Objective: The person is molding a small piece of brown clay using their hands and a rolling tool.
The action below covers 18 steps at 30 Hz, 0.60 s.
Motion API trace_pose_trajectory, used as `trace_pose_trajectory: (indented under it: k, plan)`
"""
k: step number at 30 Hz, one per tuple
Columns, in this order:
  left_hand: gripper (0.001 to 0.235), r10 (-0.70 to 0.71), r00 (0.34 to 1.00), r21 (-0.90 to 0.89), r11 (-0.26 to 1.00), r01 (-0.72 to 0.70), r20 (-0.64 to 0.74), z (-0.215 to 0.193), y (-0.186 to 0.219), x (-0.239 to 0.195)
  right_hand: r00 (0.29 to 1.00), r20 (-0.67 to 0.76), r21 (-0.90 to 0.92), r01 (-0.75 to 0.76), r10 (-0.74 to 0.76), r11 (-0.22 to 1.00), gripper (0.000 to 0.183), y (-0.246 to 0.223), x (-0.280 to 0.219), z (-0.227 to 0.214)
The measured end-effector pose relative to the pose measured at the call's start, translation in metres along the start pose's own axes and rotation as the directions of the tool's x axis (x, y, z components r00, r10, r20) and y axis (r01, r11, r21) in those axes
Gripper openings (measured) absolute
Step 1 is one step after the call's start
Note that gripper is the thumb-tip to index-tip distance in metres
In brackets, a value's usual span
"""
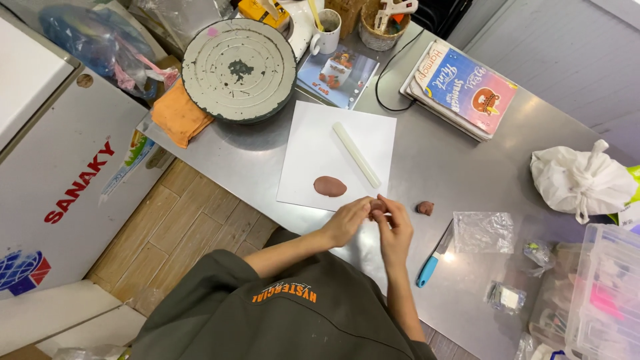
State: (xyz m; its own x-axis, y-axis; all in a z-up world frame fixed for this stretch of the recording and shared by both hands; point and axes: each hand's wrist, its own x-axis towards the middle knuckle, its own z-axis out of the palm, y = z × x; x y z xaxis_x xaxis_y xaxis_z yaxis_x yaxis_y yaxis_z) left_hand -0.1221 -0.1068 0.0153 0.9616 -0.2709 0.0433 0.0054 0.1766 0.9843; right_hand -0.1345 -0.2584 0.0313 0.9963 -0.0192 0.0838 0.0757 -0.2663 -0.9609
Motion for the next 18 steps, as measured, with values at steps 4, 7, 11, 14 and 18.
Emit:
trace_pose_trajectory:
  k: [4, 7, 11, 14, 18]
  plan:
    - [0.037, -0.002, 0.982, 0.068, 0.998, -0.011, 0.189, -0.011, 0.042, 0.004, 0.998, -0.027, 0.266, -0.042, 0.051, 0.963, 0.021, -0.006, -0.003, -0.016]
    - [0.027, -0.003, 0.960, 0.111, 0.993, -0.029, 0.281, -0.010, 0.055, 0.001, 0.999, -0.016, 0.358, 0.031, -0.028, 0.933, 0.005, -0.031, -0.013, -0.018]
    - [0.023, 0.182, 0.941, 0.287, 0.920, -0.265, 0.287, -0.003, 0.067, -0.002, 0.927, -0.148, -0.255, 0.301, -0.345, 0.919, 0.007, -0.062, -0.020, -0.017]
    - [0.026, 0.217, 0.923, 0.335, 0.885, -0.324, 0.319, -0.002, 0.063, 0.002, 0.879, -0.110, -0.460, 0.369, -0.465, 0.807, 0.012, -0.063, -0.022, -0.022]
    - [0.032, 0.067, 0.942, 0.207, 0.968, -0.141, 0.329, 0.006, 0.069, -0.001, 0.936, -0.077, -0.413, 0.284, -0.344, 0.865, 0.023, -0.037, -0.028, -0.024]
